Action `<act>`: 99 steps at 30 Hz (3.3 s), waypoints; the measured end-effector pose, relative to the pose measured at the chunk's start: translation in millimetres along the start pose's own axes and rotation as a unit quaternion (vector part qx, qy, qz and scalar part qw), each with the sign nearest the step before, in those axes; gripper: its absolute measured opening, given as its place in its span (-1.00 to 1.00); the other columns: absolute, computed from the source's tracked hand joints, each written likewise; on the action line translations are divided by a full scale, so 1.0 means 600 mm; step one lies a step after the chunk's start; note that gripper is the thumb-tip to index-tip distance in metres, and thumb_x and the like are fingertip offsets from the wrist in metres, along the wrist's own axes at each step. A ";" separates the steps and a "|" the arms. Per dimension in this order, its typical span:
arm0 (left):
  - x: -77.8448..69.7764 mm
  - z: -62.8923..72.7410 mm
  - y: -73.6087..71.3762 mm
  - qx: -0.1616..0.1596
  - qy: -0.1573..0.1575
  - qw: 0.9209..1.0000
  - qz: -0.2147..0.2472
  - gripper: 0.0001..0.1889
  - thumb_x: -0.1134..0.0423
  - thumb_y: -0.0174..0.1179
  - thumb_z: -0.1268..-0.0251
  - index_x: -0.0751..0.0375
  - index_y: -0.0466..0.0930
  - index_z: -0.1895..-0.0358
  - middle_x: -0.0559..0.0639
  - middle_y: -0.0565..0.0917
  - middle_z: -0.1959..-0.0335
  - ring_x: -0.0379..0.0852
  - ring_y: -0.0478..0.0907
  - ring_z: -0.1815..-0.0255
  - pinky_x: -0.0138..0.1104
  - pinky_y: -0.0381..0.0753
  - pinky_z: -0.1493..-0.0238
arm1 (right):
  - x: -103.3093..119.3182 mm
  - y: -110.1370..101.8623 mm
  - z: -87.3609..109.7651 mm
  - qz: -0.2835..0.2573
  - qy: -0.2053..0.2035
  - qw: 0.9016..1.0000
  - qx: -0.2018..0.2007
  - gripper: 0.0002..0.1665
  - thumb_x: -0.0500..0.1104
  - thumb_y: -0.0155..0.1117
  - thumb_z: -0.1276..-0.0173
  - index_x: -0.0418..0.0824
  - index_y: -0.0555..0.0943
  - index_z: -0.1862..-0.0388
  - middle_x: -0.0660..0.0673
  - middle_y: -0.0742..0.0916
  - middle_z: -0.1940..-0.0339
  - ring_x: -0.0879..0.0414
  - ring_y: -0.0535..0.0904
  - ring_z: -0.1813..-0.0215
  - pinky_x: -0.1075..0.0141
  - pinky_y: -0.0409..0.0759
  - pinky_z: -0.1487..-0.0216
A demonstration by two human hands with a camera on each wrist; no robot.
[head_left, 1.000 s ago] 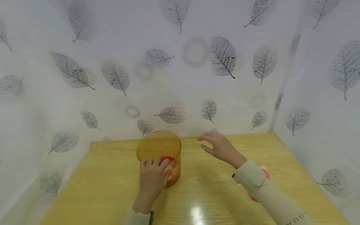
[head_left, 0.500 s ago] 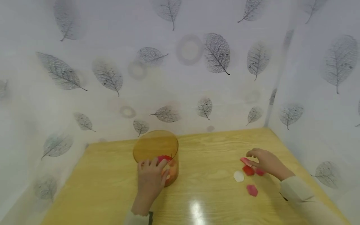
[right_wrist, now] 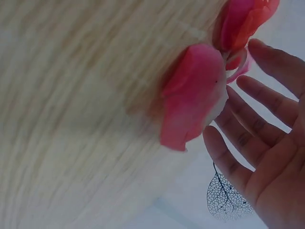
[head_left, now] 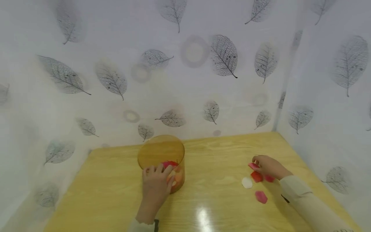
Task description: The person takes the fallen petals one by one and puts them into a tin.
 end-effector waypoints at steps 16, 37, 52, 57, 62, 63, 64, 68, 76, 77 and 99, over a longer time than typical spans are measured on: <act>-0.006 0.002 -0.006 -0.006 0.002 1.000 0.005 -0.62 0.02 0.47 0.19 -0.06 0.52 0.27 -0.03 0.56 0.39 0.06 0.49 0.33 -0.01 0.43 0.11 | 0.002 -0.005 -0.018 -0.005 0.010 1.000 0.006 -0.80 -0.33 0.31 -0.04 -0.13 0.46 0.58 0.04 0.48 0.60 0.19 0.33 0.51 0.35 0.30 0.47; 0.000 -0.001 0.001 0.012 0.003 1.000 -0.005 -0.63 -0.01 0.44 0.13 -0.09 0.54 0.21 -0.05 0.59 0.34 0.03 0.49 0.28 -0.01 0.42 0.06 | 0.338 -0.183 -0.150 0.044 -0.187 0.972 -0.135 -0.92 -0.28 0.34 -0.16 -0.15 0.60 0.44 -0.04 0.65 0.43 0.12 0.57 0.39 0.25 0.56 0.33; -0.003 0.001 0.000 -0.008 0.004 1.000 -0.007 -0.62 0.01 0.48 0.21 -0.09 0.49 0.30 -0.05 0.56 0.40 0.01 0.47 0.34 -0.02 0.42 0.11 | 0.557 -0.097 -0.215 0.038 -0.310 0.945 -0.100 -0.91 -0.17 0.32 -0.23 -0.13 0.62 0.46 -0.02 0.66 0.45 0.19 0.50 0.44 0.42 0.51 0.34; -0.001 0.002 -0.001 -0.012 0.000 1.000 0.006 -0.67 0.05 0.45 0.14 -0.09 0.48 0.32 -0.07 0.55 0.41 -0.01 0.46 0.35 -0.01 0.42 0.10 | 0.581 -0.055 -0.222 0.043 -0.327 0.942 -0.069 -0.94 -0.23 0.31 -0.21 -0.14 0.62 0.45 -0.02 0.68 0.42 0.17 0.54 0.38 0.43 0.52 0.30; 0.000 0.001 -0.004 -0.007 0.000 1.000 0.005 -0.70 0.04 0.41 0.08 -0.08 0.47 0.31 -0.07 0.55 0.41 -0.01 0.46 0.35 -0.02 0.41 0.09 | 0.592 -0.032 -0.229 0.050 -0.332 0.940 -0.052 -0.95 -0.26 0.30 -0.19 -0.14 0.63 0.44 -0.01 0.69 0.41 0.19 0.53 0.34 0.43 0.52 0.24; 0.000 0.001 -0.005 -0.007 0.000 1.000 0.005 -0.70 0.05 0.41 0.08 -0.08 0.47 0.32 -0.07 0.55 0.41 -0.01 0.46 0.35 -0.02 0.42 0.10 | 0.593 -0.030 -0.232 0.052 -0.331 0.941 -0.052 -0.95 -0.26 0.30 -0.19 -0.13 0.64 0.44 -0.01 0.69 0.41 0.19 0.53 0.35 0.43 0.52 0.24; -0.001 0.001 -0.005 -0.008 0.001 1.000 0.006 -0.70 0.05 0.42 0.09 -0.08 0.48 0.32 -0.07 0.55 0.41 -0.01 0.46 0.35 -0.02 0.42 0.10 | 0.592 -0.029 -0.232 0.053 -0.328 0.942 -0.049 -0.95 -0.26 0.30 -0.19 -0.13 0.64 0.43 -0.01 0.69 0.41 0.19 0.53 0.34 0.44 0.52 0.24; -0.001 0.000 -0.008 -0.010 0.000 1.000 0.008 -0.70 0.06 0.42 0.10 -0.08 0.48 0.32 -0.07 0.57 0.41 -0.02 0.46 0.36 -0.02 0.42 0.10 | 0.590 -0.025 -0.236 0.056 -0.318 0.946 -0.041 -0.96 -0.26 0.30 -0.19 -0.12 0.64 0.42 0.00 0.69 0.39 0.20 0.54 0.33 0.44 0.52 0.23; 0.000 0.000 -0.009 -0.013 -0.001 1.000 0.015 -0.69 0.05 0.43 0.10 -0.06 0.47 0.34 -0.05 0.56 0.41 0.00 0.46 0.36 -0.02 0.41 0.10 | 0.586 -0.019 -0.236 0.059 -0.297 0.953 -0.029 -0.84 -0.19 0.33 -0.21 -0.12 0.65 0.21 -0.02 0.70 0.24 0.17 0.59 0.21 0.40 0.56 0.13; 0.000 0.000 -0.008 -0.012 -0.001 1.000 0.015 -0.69 0.04 0.43 0.10 -0.05 0.47 0.34 -0.05 0.56 0.41 0.00 0.46 0.35 -0.02 0.41 0.10 | 0.586 -0.019 -0.236 0.060 -0.296 0.953 -0.029 -0.82 -0.18 0.33 -0.21 -0.12 0.65 0.18 -0.02 0.71 0.22 0.17 0.59 0.19 0.40 0.56 0.11; -0.005 0.003 -0.001 -0.013 0.004 1.000 0.008 -0.64 0.01 0.46 0.19 -0.08 0.50 0.30 -0.06 0.58 0.38 0.04 0.49 0.34 -0.04 0.37 0.12 | 0.523 -0.118 -0.174 0.014 -0.312 0.941 -0.130 -0.80 -0.18 0.33 -0.21 -0.15 0.63 0.17 -0.02 0.71 0.18 0.14 0.64 0.16 0.33 0.60 0.11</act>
Point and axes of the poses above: each hand's wrist, its own z-axis away from the middle knuckle, its own y-axis out of the palm, x = y × z, the point moved 9 cm from there along -z, towards the middle knuckle
